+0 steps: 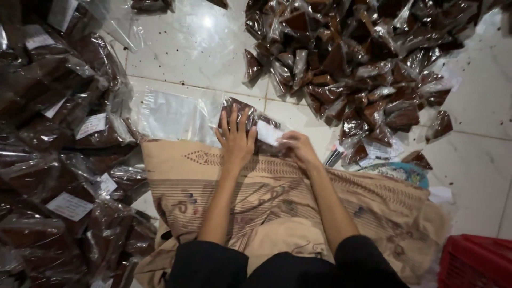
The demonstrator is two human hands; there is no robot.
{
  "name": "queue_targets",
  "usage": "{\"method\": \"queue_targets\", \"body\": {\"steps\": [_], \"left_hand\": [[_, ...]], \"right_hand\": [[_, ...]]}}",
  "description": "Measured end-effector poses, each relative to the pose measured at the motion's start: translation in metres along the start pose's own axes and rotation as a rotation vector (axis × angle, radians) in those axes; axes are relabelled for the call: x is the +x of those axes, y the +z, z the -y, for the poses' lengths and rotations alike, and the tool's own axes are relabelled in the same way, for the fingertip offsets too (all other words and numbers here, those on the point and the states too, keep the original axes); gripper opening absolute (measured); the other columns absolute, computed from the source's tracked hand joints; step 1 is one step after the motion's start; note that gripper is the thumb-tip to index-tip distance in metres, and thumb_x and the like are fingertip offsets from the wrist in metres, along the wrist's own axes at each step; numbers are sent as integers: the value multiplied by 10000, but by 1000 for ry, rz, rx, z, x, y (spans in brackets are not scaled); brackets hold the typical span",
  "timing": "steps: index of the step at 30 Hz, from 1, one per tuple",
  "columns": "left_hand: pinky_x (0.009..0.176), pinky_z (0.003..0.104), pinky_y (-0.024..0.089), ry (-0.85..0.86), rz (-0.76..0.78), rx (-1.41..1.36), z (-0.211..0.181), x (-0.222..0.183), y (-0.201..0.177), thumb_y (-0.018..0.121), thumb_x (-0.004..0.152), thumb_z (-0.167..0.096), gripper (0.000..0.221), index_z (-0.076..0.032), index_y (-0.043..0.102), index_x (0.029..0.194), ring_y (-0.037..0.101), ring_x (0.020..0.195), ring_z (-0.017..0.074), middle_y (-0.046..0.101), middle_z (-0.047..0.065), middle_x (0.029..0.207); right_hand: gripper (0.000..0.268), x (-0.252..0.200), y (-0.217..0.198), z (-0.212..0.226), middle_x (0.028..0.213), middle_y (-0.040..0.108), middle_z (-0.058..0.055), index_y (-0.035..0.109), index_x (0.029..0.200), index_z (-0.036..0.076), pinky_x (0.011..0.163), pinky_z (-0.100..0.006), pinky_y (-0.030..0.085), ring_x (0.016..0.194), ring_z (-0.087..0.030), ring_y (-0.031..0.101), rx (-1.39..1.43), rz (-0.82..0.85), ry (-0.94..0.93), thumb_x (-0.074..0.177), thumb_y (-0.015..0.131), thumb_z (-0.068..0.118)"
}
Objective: Packing small triangular food items into larger plastic bags and sealing them with a stapler.
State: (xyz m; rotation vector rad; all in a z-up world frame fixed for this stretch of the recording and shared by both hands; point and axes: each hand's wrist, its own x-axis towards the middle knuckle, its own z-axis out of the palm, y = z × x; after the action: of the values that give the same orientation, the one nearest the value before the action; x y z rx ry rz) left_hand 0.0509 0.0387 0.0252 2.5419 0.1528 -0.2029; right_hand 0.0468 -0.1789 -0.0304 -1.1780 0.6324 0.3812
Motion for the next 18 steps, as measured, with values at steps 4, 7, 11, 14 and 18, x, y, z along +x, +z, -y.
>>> {"method": "queue_targets", "body": {"steps": [4,7,11,14,18], "left_hand": [[1131,754,118,-6,3,3,-7,-9,3,446,1025,-546,605,-336,283,1569,19,1540,371,125,34,1681],[1121,759,130,0,-41,-10,1,0,6,450,1027,-537,610,-310,290,1571,18,1532,386,137,52,1673],[1105,787,100,-17,-64,-84,1,6,8,440,1022,-564,620,-286,309,1561,4,1521,415,167,78,1653],[1105,782,68,-18,-91,-79,-7,7,6,501,989,-636,693,-284,313,1556,-32,1515,409,121,75,1652],[1117,771,63,-13,-81,-37,-5,12,-4,579,951,-621,741,-265,332,1552,-18,1519,407,125,82,1656]], "right_hand": [[223,2,17,-4,749,647,-124,649,823,56,578,-362,564,649,-250,660,-395,65,-65,764,829,173],[415,-4,27,2,1058,615,-119,588,970,105,876,-438,524,1018,-337,605,-667,54,-183,779,889,318],[533,-34,32,20,1330,443,-153,591,1108,75,1077,-558,458,1263,-485,493,-768,136,-307,718,911,244],[411,-15,32,-4,1261,429,-112,610,1068,106,1028,-458,476,1240,-397,518,-748,56,-364,834,859,334],[403,-23,47,18,1140,545,-93,552,1022,112,831,-455,594,970,-333,691,-904,-36,-115,818,878,231]]}}
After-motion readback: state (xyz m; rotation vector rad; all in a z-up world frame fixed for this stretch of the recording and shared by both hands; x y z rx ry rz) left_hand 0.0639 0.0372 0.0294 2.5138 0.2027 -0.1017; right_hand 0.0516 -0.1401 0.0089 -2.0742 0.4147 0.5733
